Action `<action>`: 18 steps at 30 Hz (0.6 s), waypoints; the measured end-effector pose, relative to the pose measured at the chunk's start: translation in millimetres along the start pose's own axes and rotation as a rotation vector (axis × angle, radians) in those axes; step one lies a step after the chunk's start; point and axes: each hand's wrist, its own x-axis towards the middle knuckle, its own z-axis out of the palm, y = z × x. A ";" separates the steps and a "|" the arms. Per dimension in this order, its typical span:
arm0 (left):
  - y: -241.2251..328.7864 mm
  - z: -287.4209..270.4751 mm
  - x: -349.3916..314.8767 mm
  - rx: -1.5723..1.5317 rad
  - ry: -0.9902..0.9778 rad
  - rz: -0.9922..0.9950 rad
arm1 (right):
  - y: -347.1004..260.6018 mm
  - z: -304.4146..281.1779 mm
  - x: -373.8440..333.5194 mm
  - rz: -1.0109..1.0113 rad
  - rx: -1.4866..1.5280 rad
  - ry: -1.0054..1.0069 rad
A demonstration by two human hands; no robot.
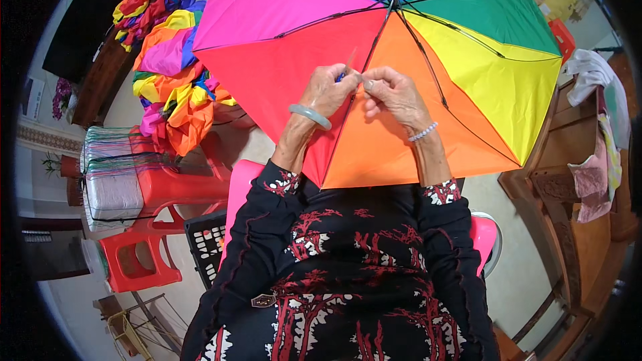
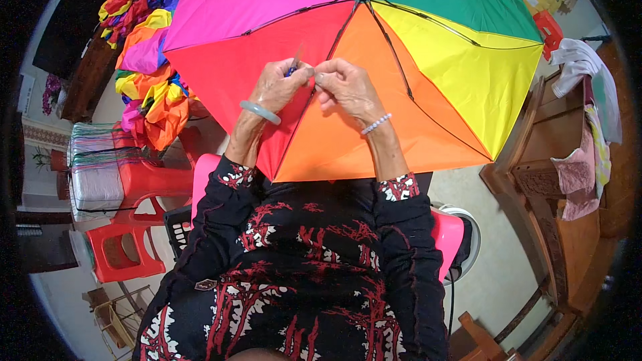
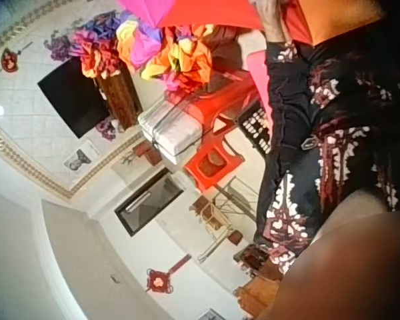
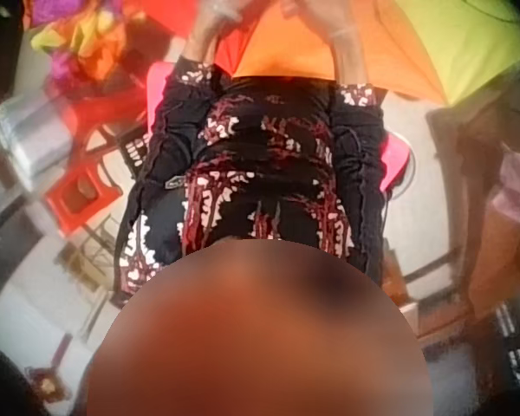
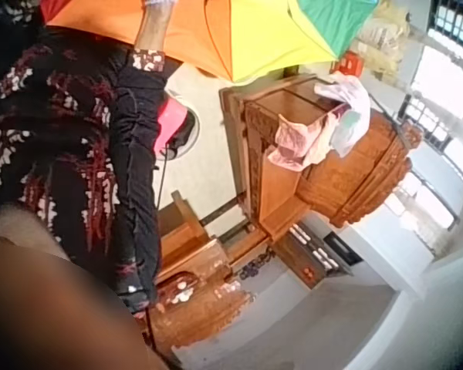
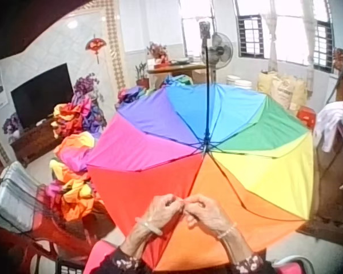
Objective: Assemble a rainbow-colored umbrella by sewing the fabric panels to the metal rib structure.
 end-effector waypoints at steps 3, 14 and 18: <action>11.4 -3.1 0.2 0.030 0.089 -0.134 | 0.1 -12.0 -1.1 0.038 -0.049 0.016; -11.7 5.1 0.3 0.000 0.131 -0.206 | -5.6 -17.6 0.4 -0.188 -0.462 0.395; -13.5 9.1 0.2 -0.206 0.081 -0.324 | -7.6 -13.1 -0.8 -0.124 -0.008 0.369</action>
